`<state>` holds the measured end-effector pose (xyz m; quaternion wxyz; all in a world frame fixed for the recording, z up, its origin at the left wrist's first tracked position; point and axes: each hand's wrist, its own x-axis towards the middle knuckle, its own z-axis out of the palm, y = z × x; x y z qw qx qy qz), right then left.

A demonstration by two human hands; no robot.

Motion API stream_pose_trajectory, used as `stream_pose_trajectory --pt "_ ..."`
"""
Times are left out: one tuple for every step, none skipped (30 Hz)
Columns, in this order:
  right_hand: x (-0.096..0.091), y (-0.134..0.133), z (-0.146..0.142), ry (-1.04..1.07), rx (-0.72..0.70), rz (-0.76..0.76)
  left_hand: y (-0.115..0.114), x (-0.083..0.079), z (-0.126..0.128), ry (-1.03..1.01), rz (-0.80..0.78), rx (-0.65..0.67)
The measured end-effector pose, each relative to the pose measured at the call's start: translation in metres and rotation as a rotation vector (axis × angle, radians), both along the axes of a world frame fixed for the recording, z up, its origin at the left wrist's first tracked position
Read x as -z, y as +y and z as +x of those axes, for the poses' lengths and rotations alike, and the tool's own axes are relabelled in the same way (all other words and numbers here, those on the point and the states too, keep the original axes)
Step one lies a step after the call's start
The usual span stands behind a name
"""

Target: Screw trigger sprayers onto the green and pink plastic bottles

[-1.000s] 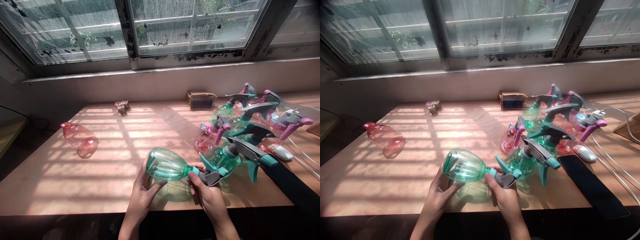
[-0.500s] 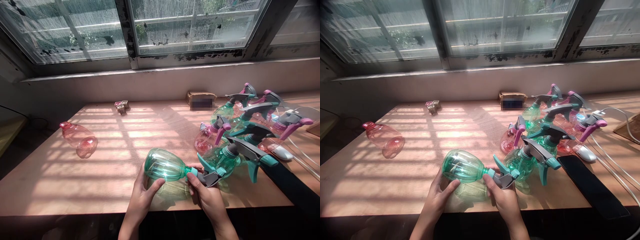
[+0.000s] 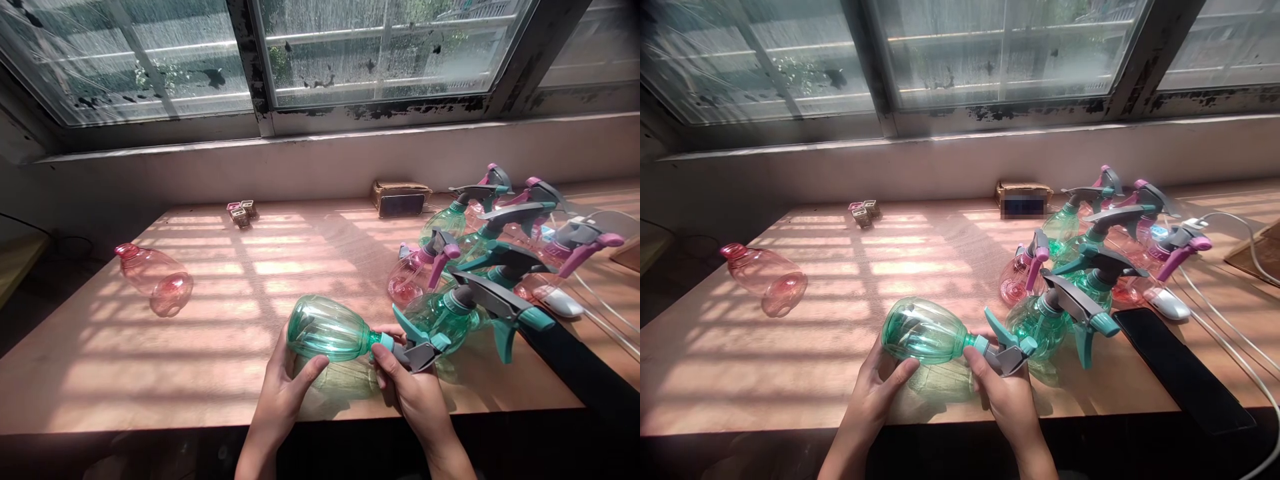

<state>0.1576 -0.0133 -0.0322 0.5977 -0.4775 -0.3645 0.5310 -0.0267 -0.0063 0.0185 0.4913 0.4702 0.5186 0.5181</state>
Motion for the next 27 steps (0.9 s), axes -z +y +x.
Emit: stream_pose_trajectory --pt "-0.0003 -0.0002 -0.0001 -0.003 0.004 0.001 0.0001 0.0 0.0 0.001 0.0 -0.001" --pt "-0.0006 -0.0003 -0.0001 -0.004 0.01 0.001 0.0001 0.0 0.0 0.004 0.001 0.0" --pt "-0.0007 -0.0003 -0.0002 -0.002 0.016 0.003 0.0001 -0.0001 0.0001 0.007 0.002 0.003" --pt "-0.0008 -0.0003 -0.0003 0.002 0.019 0.005 0.0001 -0.0003 0.0001 0.011 0.001 0.004" --pt "-0.0008 -0.0002 -0.0004 0.006 0.019 0.008 0.0001 -0.0004 0.0002 0.014 0.0 0.004" --pt "-0.0009 -0.0001 -0.0006 0.01 0.019 0.011 0.0001 -0.0005 0.0002 0.017 -0.001 0.003" --pt "-0.001 0.0 -0.0008 0.014 0.018 0.012 0.0001 -0.0007 0.0003 0.019 -0.001 0.001" --pt "-0.0011 0.0001 -0.001 0.017 0.021 0.012 0.0001 -0.0007 0.0004 0.02 0.0 -0.001" --pt "-0.0013 0.0002 -0.0013 0.019 0.026 0.013 0.0002 -0.0008 0.0005 0.02 0.001 -0.003" --pt "-0.0016 0.0002 -0.0015 0.021 0.029 0.014 0.0003 -0.0008 0.0006 0.019 0.004 -0.003" --pt "-0.0018 0.0001 -0.0017 0.024 0.03 0.014 0.0005 -0.0008 0.0007 0.016 0.005 -0.002" --pt "-0.002 0.0 -0.0019 0.027 0.029 0.013 0.0007 -0.0008 0.0008 0.014 0.006 -0.001" --pt "-0.0021 -0.0001 -0.002 0.029 0.028 0.01 0.0008 -0.0007 0.0009 0.013 0.005 -0.002" --pt "-0.002 -0.0002 -0.002 0.031 0.028 0.005 0.001 -0.0006 0.001 0.012 0.004 -0.003" --pt "-0.0018 -0.0003 -0.002 0.032 0.03 -0.003 0.001 -0.0005 0.0011 0.011 0.003 -0.005" --pt "-0.0014 -0.0003 -0.0019 0.032 0.035 -0.01 0.0011 -0.0005 0.0012 0.011 0.002 -0.009" --pt "-0.0009 -0.0004 -0.0018 0.03 0.04 -0.015 0.001 -0.0004 0.0013 0.01 0.001 -0.013" --pt "-0.0004 -0.0004 -0.0017 0.027 0.042 -0.018 0.001 -0.0004 0.0015 0.009 0.0 -0.016" --pt "0.0 -0.0004 -0.0015 0.024 0.041 -0.017 0.0009 -0.0005 0.0017 0.007 -0.001 -0.018" --pt "0.0003 -0.0004 -0.0014 0.022 0.039 -0.016 0.0008 -0.0005 0.0019 0.005 -0.002 -0.019" --pt "0.0003 -0.0004 -0.0013 0.02 0.036 -0.015 0.0008 -0.0005 0.0021 0.004 -0.002 -0.019" --pt "0.0 -0.0003 -0.0013 0.021 0.032 -0.016 0.0008 -0.0004 0.0023 0.002 -0.004 -0.019" --pt "-0.0006 -0.0003 -0.0014 0.022 0.03 -0.018 0.0008 -0.0003 0.0024 0.0 -0.004 -0.019" --pt "-0.0016 -0.0003 -0.0015 0.022 0.029 -0.017 0.0008 -0.0001 0.0024 -0.002 -0.005 -0.02" --pt "-0.0028 -0.0002 -0.0017 0.021 0.03 -0.013 0.0009 0.0002 0.0024 -0.003 -0.005 -0.021" --pt "-0.0041 -0.0002 -0.0018 0.019 0.033 -0.006 0.001 0.0005 0.0023 -0.002 -0.006 -0.022" --pt "-0.0055 -0.0002 -0.002 0.017 0.034 0.003 0.0011 0.0007 0.0022 0.0 -0.006 -0.024"
